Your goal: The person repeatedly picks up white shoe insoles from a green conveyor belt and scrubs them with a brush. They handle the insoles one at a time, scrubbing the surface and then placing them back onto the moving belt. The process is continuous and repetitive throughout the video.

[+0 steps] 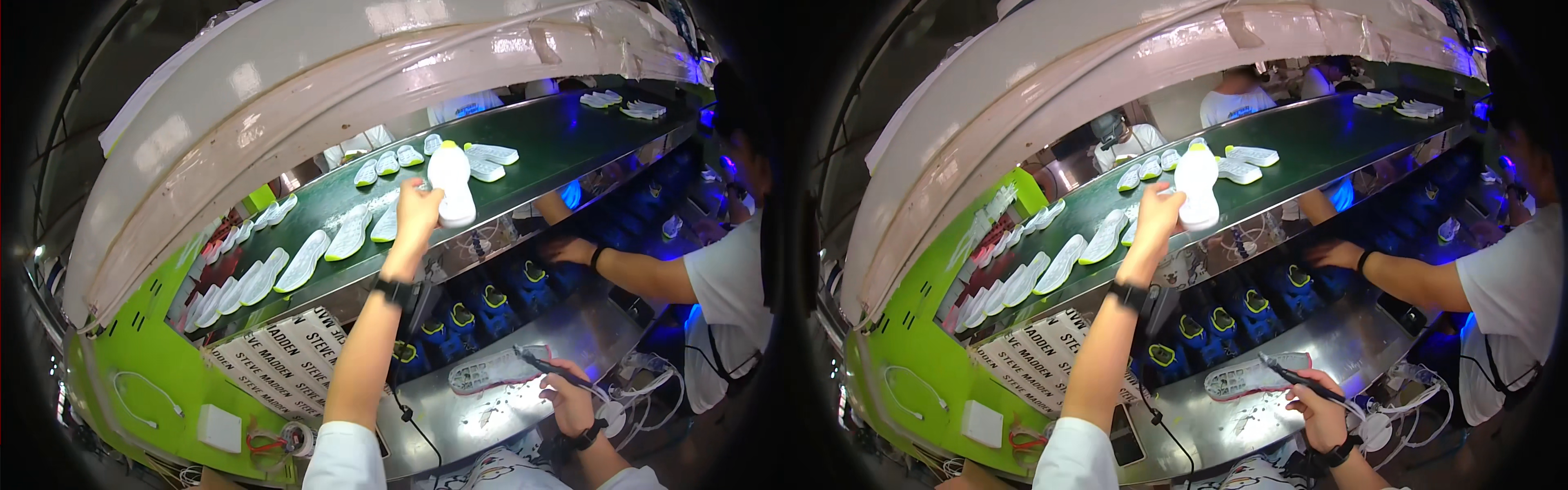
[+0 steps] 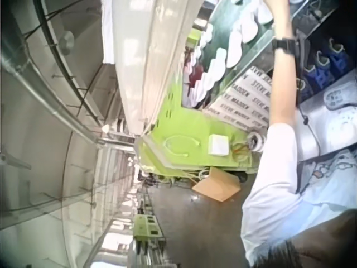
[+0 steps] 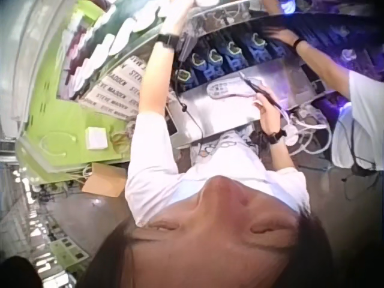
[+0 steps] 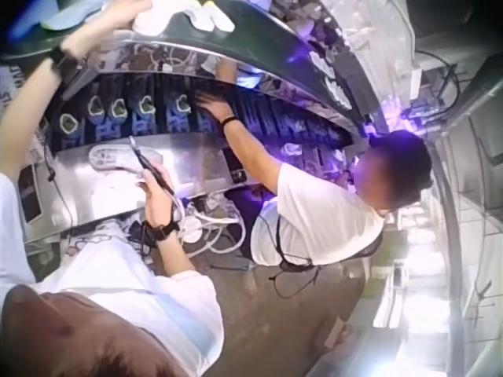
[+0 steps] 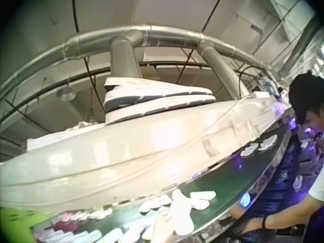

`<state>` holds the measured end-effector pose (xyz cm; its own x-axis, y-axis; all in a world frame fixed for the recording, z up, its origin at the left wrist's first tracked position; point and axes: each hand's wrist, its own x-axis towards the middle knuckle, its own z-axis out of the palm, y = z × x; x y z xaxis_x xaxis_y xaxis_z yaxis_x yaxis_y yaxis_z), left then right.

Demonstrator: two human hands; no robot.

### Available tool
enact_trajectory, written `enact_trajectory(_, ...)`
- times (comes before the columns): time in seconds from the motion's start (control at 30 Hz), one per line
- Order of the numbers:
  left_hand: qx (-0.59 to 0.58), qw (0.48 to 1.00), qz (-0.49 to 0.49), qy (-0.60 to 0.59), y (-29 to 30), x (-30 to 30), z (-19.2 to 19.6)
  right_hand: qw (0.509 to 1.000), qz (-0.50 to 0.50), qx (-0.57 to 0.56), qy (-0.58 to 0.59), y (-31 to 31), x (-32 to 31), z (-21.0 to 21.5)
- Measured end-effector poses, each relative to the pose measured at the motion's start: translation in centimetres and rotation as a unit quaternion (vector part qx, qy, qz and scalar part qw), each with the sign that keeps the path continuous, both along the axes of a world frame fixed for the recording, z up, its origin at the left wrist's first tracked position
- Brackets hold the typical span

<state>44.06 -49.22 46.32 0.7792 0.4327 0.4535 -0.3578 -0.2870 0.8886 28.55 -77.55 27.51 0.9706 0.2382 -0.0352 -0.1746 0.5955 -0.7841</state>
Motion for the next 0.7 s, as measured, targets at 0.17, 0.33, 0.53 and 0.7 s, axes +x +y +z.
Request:
enact_trajectory(0.17, -0.405, 0.856, -0.302, 0.109, -2.5, -12.5, -10.2, 0.999, 0.018, 0.002, -0.026, -1.2, -0.1, -0.3)
enact_trajectory(0.33, -0.614, 0.73, -0.272, 0.129, -6.5, -20.0, -25.6, 0.951, 0.249, -0.161, -0.089, 1.4, -1.8, -0.1)
enact_trajectory(0.53, -0.689, 0.672, -0.228, 0.147, -9.6, -21.9, -32.3, 0.87, 0.086, -0.304, -0.379, 3.7, -3.2, -4.1)
enact_trajectory(0.7, -0.65, 0.724, -0.198, 0.116, -9.5, -21.8, -31.0, 0.935, 0.144, -0.262, -0.191, 3.8, -2.1, -3.2)
